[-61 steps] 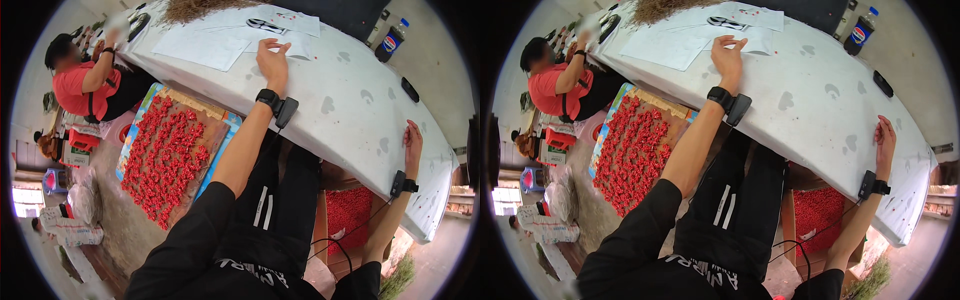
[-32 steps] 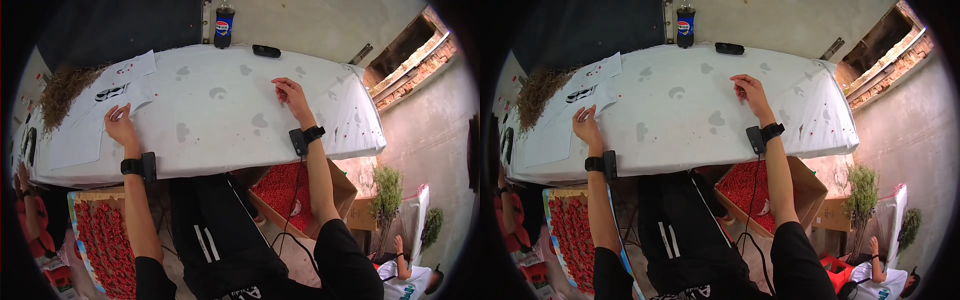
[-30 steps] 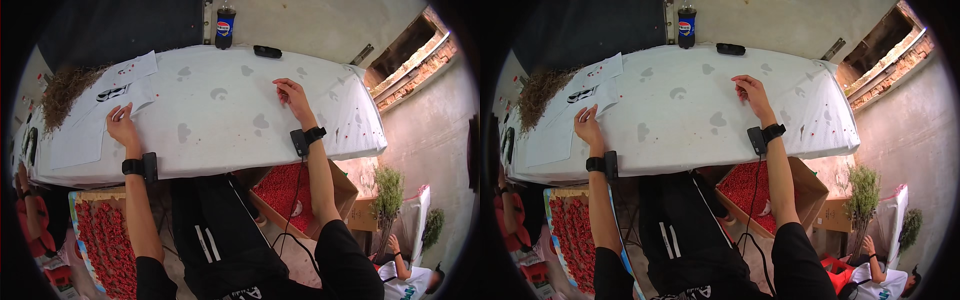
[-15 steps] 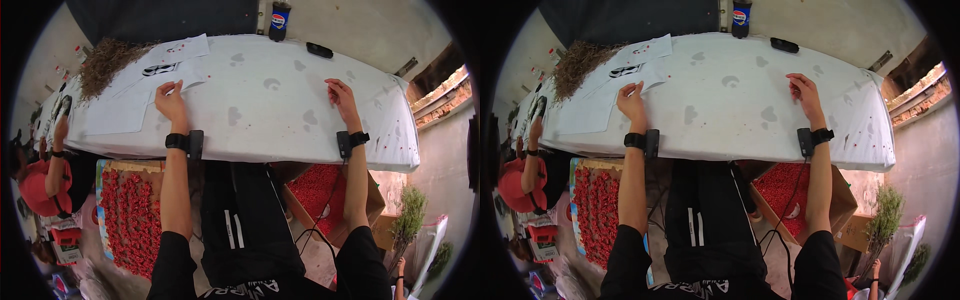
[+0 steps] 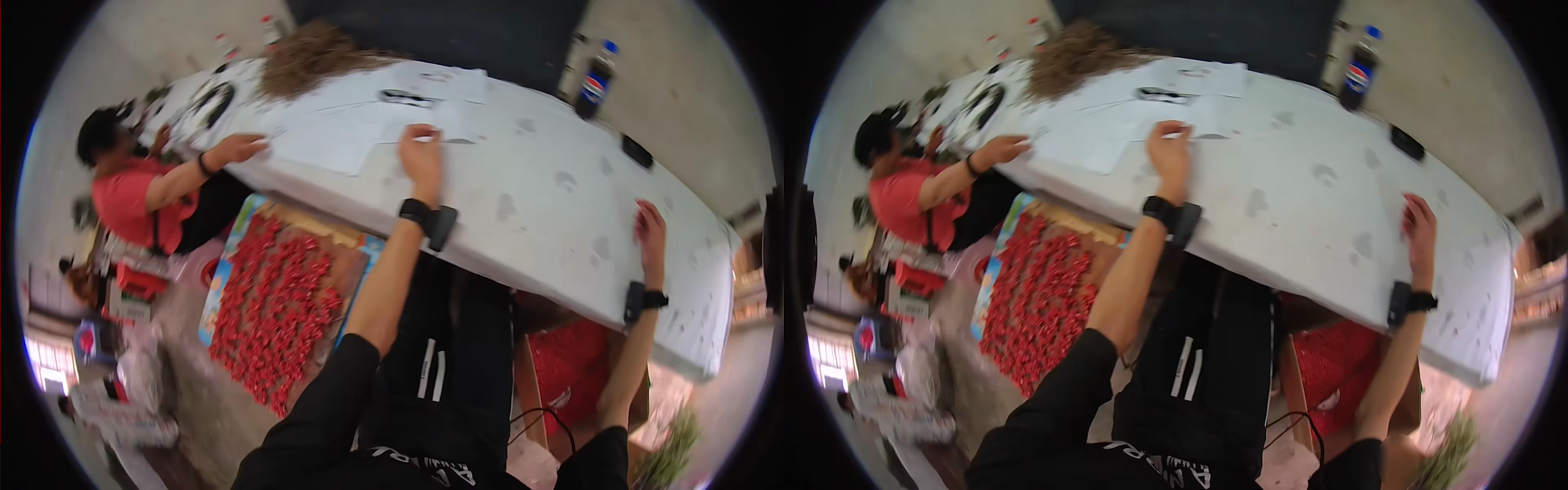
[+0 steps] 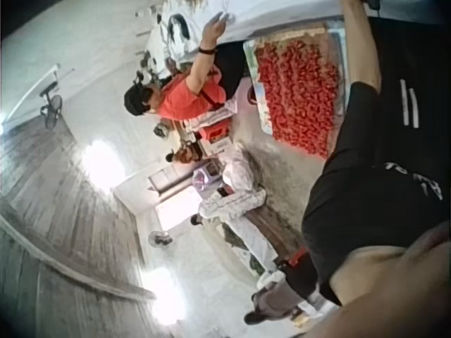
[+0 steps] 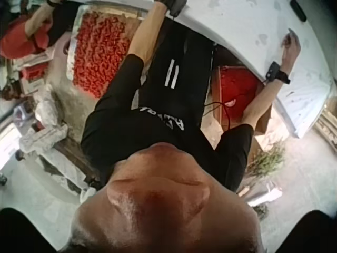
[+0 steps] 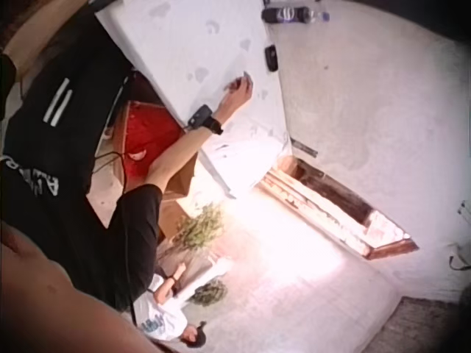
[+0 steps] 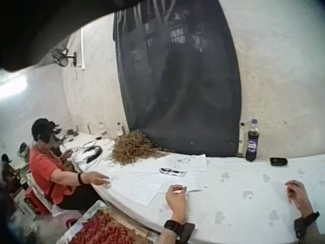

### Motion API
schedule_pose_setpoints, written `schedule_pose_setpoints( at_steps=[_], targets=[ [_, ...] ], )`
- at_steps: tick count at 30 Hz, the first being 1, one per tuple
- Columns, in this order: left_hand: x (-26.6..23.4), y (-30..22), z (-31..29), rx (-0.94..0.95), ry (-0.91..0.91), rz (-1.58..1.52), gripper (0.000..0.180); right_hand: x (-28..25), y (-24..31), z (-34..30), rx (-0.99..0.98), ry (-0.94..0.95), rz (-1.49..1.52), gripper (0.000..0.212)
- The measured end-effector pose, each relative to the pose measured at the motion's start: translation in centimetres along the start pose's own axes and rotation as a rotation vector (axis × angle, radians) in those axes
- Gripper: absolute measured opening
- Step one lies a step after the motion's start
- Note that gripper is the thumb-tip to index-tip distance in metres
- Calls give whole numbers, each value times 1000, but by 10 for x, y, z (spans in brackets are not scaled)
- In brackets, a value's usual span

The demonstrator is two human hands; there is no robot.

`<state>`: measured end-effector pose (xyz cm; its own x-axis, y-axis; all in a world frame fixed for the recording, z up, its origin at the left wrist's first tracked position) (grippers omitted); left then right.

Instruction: Assembling small red decorative elements onto plastic stems and arranging them on a tray.

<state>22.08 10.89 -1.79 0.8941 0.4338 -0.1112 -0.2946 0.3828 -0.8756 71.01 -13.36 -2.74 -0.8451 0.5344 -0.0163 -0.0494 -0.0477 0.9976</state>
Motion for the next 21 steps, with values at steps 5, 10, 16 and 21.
schedule_pose_setpoints(
  at_steps=[5, 10, 16, 21],
  targets=[
    [-49, 32, 34, -282, 44, -450, 13, 1, -7, 3, 46, -19, 69, 21],
    [-213, 81, 118, -12, -286, 77, 24, 16, -5, 11, 60, -25, 49, 22],
    [-292, 121, 179, 146, -281, 858, 37, -2, -10, 13, 64, -73, 46, 23],
    [-289, 143, 215, 286, -135, 1050, 34, 0, -11, 11, 49, -89, 49, 23]
  ],
)
Point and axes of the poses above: each hand's wrist, its own z-axis towards the middle knuckle, its own x-axis out of the palm, y = z × x, the point moved 9 cm from there along z, towards the middle knuckle
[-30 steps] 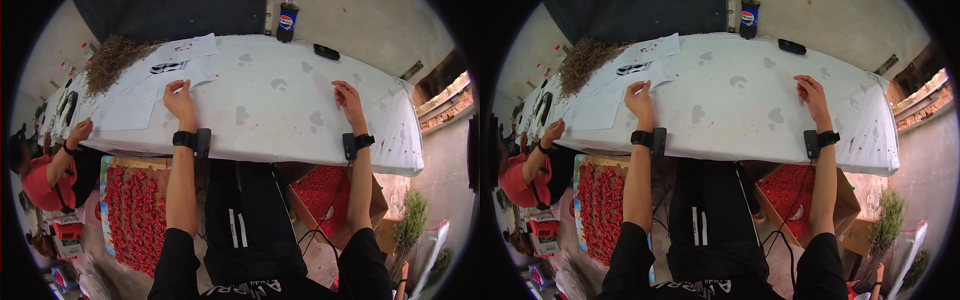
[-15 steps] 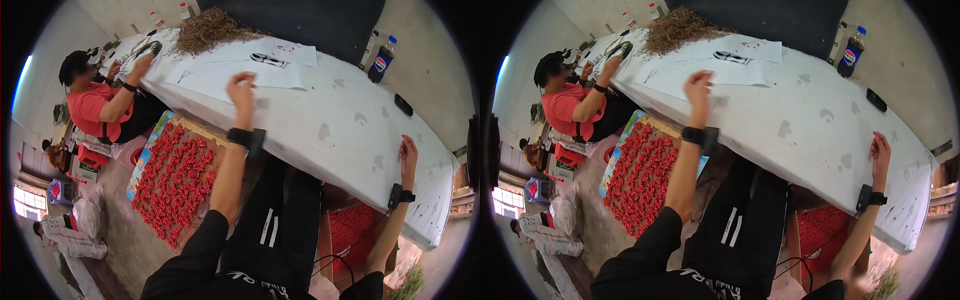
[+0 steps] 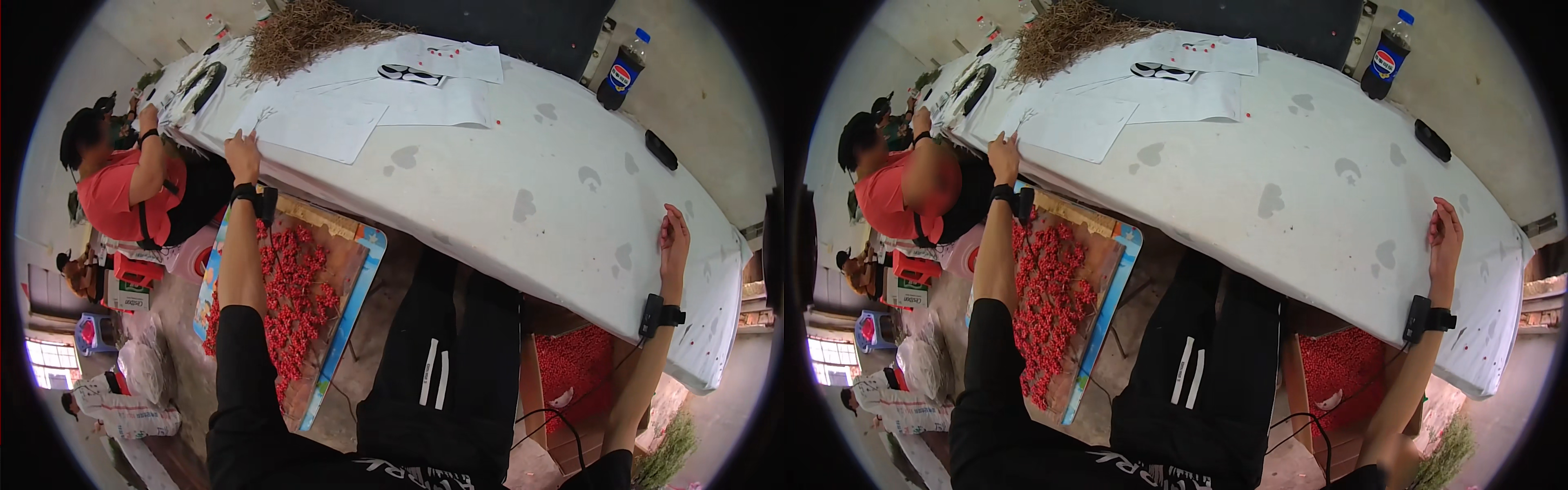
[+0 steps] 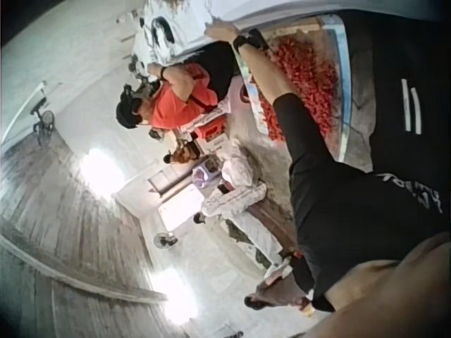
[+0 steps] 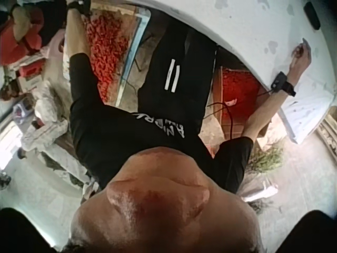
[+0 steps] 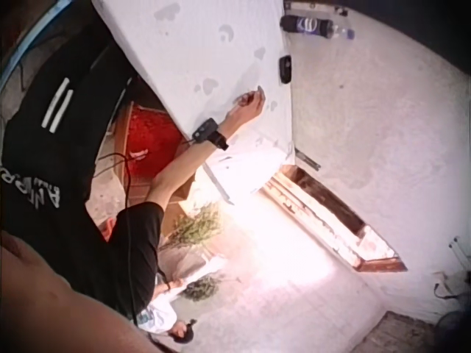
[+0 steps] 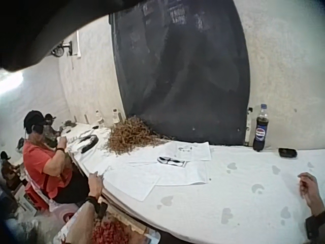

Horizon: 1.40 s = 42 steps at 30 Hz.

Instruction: Assembling small red decorative elements onto plastic stems and arranging them on a tray.

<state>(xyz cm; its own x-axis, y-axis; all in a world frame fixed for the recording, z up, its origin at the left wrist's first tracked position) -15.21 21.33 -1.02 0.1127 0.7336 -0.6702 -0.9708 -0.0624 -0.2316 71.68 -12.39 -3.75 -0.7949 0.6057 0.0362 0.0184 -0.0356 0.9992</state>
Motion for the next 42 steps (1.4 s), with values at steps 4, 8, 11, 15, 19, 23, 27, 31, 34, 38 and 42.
schedule_pose_setpoints(
  at_steps=[4, 8, 11, 15, 19, 23, 27, 31, 34, 38, 42],
  targets=[
    [10, -19, -2, 88, 123, 60, 26, -2, 4, -4, -3, -37, -20, 23],
    [2, -29, 1, 112, 123, 92, 21, 0, 4, -2, -2, -32, 20, 21],
    [-2, -32, 7, 171, 124, 160, 20, 2, 8, -1, -8, -39, 20, 21],
    [-50, -42, 7, 168, -67, 42, 18, 6, 8, -1, 1, -47, 50, 19],
    [-81, -46, -27, -267, -39, -664, 18, 7, 12, -3, -21, -5, 67, 18],
    [-115, -159, -128, -454, 317, -1285, 19, -6, 10, -11, -44, -15, 75, 18],
    [-163, -290, -240, -561, 638, -1550, 12, -7, 12, -19, 26, -34, 445, 21],
    [-217, -392, -323, -421, 977, -1660, 13, -18, 60, -98, -98, -36, 425, 22],
    [-238, -442, -388, -190, 1216, -1625, 13, -56, 49, -185, -117, -62, 539, 23],
    [-248, -504, -473, 293, 1426, -1415, 11, -120, -70, -283, 187, -221, 328, 19],
    [-245, -549, -551, 573, 1543, -1391, 13, -197, -230, -382, 623, -530, -106, 25]
  ],
)
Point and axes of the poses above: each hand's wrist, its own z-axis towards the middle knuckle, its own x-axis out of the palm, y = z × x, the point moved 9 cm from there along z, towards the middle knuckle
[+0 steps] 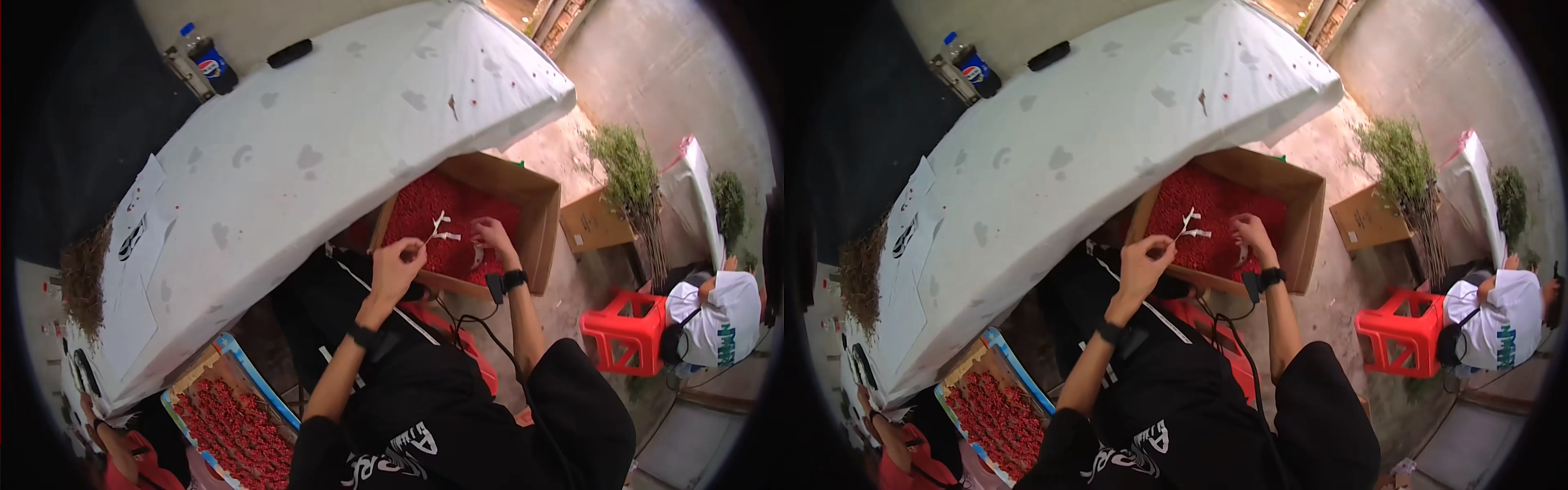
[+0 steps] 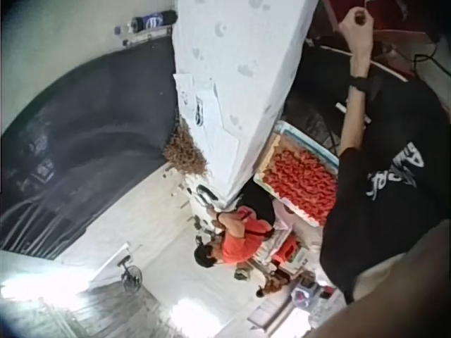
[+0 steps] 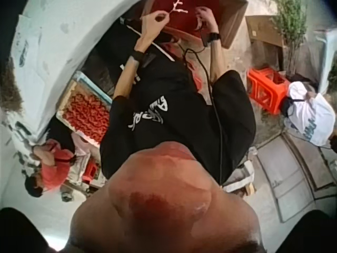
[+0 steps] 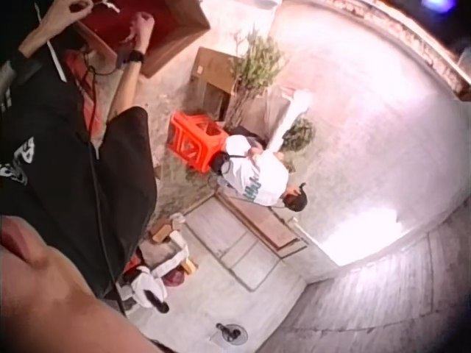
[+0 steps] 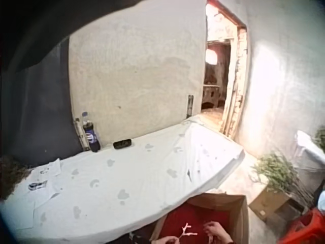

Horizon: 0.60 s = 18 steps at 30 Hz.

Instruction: Assembling small red decorative elements onto plastic stems and arranging them on a tray.

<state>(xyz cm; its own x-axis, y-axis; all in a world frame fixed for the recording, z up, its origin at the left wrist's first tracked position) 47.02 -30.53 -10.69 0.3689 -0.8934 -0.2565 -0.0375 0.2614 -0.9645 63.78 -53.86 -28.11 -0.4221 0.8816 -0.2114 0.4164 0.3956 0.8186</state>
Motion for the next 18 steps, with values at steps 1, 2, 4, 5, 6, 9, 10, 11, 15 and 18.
schedule_pose_setpoints(
  at_steps=[1, 2, 4, 5, 6, 9, 10, 11, 15, 18],
  targets=[
    [11, 15, 10, -15, 11, 2, 13, -5, -25, 10, 18, 0, 5, 25],
    [25, 27, 21, 33, 68, 74, 13, -13, -51, 23, 114, -33, -238, 29],
    [56, 40, 34, 54, 161, 131, 14, -32, -105, 42, 253, -68, -478, 34],
    [65, 43, 44, 49, 175, 140, 14, -40, -115, 54, 245, -94, -637, 37],
    [76, 45, 50, 44, 188, 147, 14, -52, -126, 61, 236, -117, -799, 42],
    [74, 70, 55, -86, 175, 22, 14, -28, -142, 71, 307, -27, -743, 49],
    [72, 77, 56, -137, 163, -48, 14, -21, -145, 71, 335, 6, -720, 54],
    [71, 81, 57, -150, 154, -45, 14, -16, -148, 69, 337, 20, -725, 54],
    [78, 102, 50, -259, 173, -171, 14, -5, -175, 65, 413, 22, -542, 59],
    [76, 109, 50, -239, 148, -136, 13, 7, -201, 73, 483, 15, -360, 39]
  ],
)
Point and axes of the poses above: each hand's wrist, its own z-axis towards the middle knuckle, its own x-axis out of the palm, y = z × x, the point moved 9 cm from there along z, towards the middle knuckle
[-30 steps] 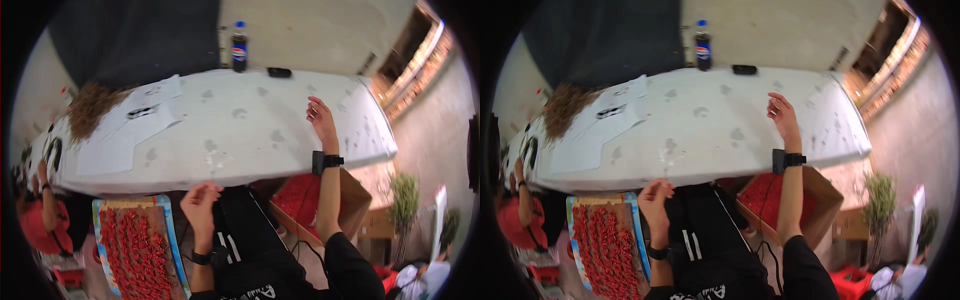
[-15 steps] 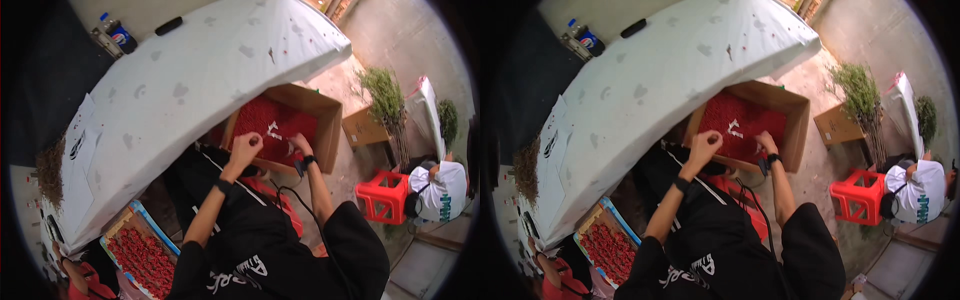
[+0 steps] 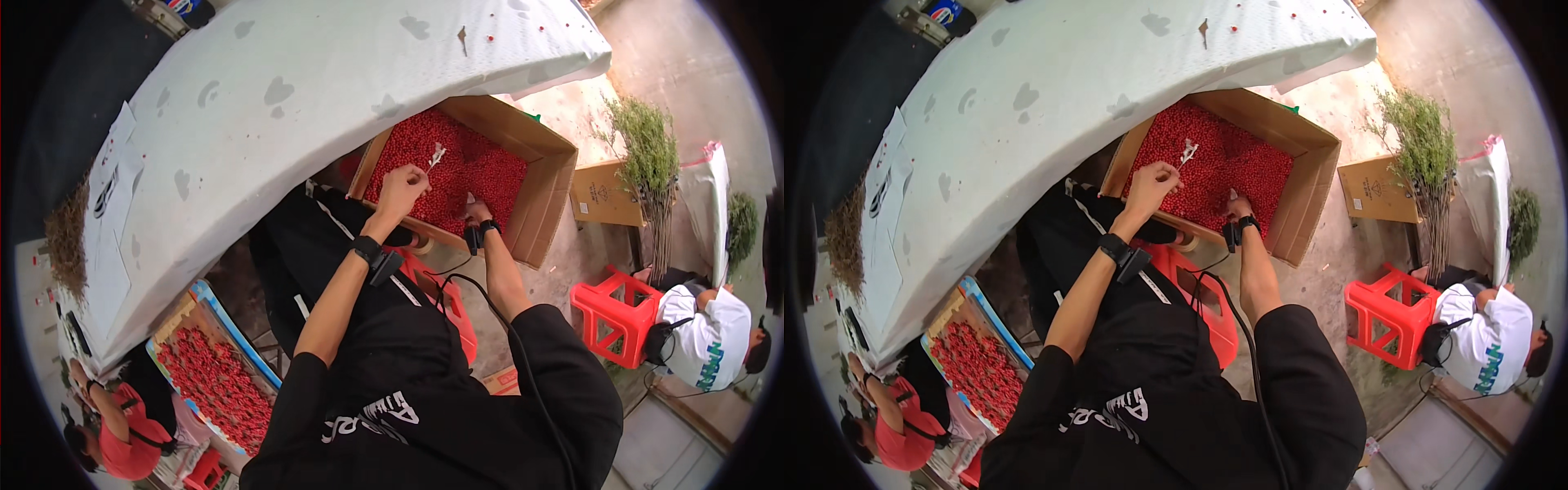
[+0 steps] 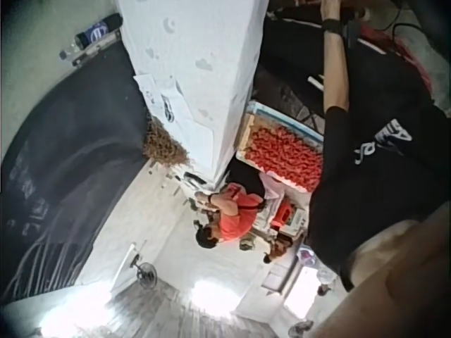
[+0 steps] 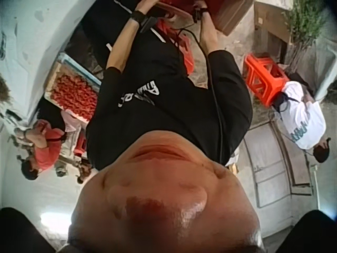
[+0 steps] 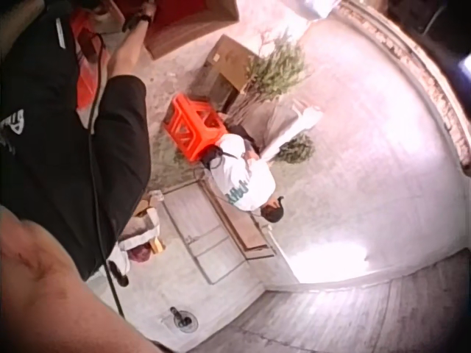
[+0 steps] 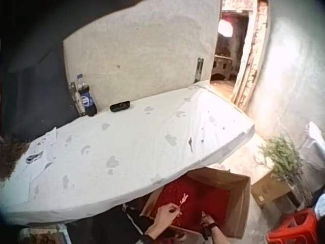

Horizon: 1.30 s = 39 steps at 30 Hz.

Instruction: Assembling small red decorative elements onto plastic stems and arranging them on a tray.

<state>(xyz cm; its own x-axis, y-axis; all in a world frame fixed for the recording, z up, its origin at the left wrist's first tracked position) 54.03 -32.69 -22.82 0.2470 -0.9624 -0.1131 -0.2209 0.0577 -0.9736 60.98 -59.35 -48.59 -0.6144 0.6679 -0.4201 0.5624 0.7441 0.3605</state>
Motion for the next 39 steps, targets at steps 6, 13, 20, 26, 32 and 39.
schedule_pose_setpoints(
  at_steps=[6, 13, 20, 26, 32, 39],
  targets=[
    [21, 21, 14, -50, 6, 5, 13, 21, 1, 24, -180, 51, 401, 52],
    [-6, 67, 23, -111, -140, 70, 14, -5, 95, -113, -398, -107, 655, 51],
    [3, 59, 27, -26, -167, 263, 13, -70, 158, -212, -795, -587, 299, 52],
    [1, 72, 24, -61, -148, 190, 12, -65, 169, -208, -865, -711, 247, 47],
    [3, 77, 20, -206, -107, -12, 13, -96, 91, -99, -450, -837, -1, 57],
    [85, 21, 45, -194, 102, -299, 16, -171, -37, 53, -935, -707, 292, 61]
  ],
)
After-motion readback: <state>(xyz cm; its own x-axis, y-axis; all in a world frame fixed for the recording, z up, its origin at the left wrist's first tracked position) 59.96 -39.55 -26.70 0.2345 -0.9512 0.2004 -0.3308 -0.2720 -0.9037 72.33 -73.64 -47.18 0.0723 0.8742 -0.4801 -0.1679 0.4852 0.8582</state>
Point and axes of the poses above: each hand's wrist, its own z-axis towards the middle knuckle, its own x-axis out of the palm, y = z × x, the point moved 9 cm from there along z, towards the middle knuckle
